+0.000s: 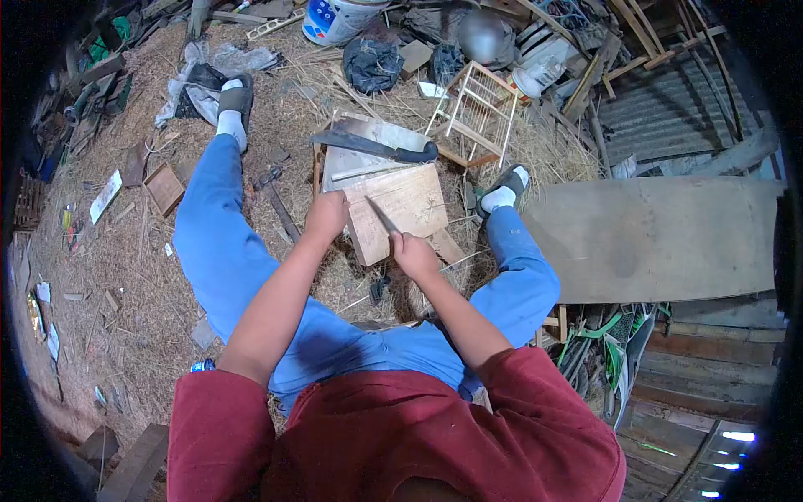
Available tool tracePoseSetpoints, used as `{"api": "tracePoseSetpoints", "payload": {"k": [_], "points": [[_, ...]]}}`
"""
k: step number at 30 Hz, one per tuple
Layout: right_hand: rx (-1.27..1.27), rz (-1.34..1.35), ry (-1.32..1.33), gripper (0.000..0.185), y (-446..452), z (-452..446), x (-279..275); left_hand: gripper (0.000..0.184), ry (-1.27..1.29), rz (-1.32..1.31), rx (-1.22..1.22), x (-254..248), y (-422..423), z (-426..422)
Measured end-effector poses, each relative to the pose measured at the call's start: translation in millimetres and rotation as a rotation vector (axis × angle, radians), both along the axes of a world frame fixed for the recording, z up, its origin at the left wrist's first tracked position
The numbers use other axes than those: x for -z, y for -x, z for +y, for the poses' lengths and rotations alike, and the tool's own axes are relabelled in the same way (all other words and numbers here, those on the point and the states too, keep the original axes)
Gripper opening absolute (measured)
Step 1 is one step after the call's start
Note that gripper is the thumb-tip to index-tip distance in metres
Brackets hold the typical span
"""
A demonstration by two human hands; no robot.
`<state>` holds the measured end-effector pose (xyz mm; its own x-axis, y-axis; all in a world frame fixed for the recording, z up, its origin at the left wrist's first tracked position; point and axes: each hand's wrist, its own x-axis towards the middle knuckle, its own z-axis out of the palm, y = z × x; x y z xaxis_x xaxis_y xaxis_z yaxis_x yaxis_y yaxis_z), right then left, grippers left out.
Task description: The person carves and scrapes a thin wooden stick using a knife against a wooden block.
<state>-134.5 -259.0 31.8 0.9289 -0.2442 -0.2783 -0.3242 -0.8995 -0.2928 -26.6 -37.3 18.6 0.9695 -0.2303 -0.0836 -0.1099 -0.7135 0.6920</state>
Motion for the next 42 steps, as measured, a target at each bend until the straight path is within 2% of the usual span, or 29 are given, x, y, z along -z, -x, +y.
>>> {"api": "tracePoseSetpoints", "payload": {"k": [2, 5, 8, 14, 19, 24, 26, 29, 33, 35, 37, 42], "points": [[0.139, -0.034, -0.032, 0.059, -5.5, -11.7, 16.4, 0.021, 0.007, -0.013, 0.012, 1.4, 2.7, 0.6], [0.148, -0.105, -0.025, 0.058, -8.7, -26.2, 18.2, 0.021, 0.004, 0.006, -0.041, -13.3, 6.3, 6.5], [0.146, -0.100, -0.036, 0.058, -6.4, -33.5, 11.8, 0.022, -0.102, 0.064, 0.023, -20.4, 4.7, 19.0], [0.162, -0.131, -0.057, 0.057, -5.2, -33.7, 19.3, 0.026, -0.004, 0.000, -0.025, 2.1, 1.2, 12.9], [0.192, -0.136, -0.095, 0.058, -0.4, -3.1, 1.2, 0.024, 0.040, 0.091, -0.058, -0.8, -0.2, 1.5], [-0.071, -0.035, -0.052, 0.058, 9.2, 30.6, 8.2, 0.017, 0.112, 0.150, -0.071, 2.8, -2.8, 3.8], [-0.008, -0.066, -0.075, 0.059, -1.1, 15.8, 10.6, 0.017, 0.137, 0.181, -0.060, 7.4, -4.9, 1.8], [0.082, -0.067, -0.063, 0.059, -5.4, 8.9, -0.8, 0.023, 0.070, 0.093, -0.063, 11.2, -2.6, 1.3], [-0.077, -0.026, -0.065, 0.058, 3.0, 23.6, 1.3, 0.023, 0.070, 0.120, -0.060, 9.9, -5.6, 0.2], [0.048, -0.077, -0.056, 0.059, -3.7, 6.9, 11.6, 0.023, 0.053, 0.149, -0.057, 6.4, -4.6, 1.9], [0.100, -0.016, -0.036, 0.059, -10.2, 2.1, -1.2, 0.021, 0.073, 0.170, -0.090, 6.2, -2.5, 1.5], [-0.078, 0.012, -0.045, 0.057, 0.6, 19.9, -12.2, 0.021, 0.084, 0.211, -0.085, 7.9, -5.7, 0.1]]}}
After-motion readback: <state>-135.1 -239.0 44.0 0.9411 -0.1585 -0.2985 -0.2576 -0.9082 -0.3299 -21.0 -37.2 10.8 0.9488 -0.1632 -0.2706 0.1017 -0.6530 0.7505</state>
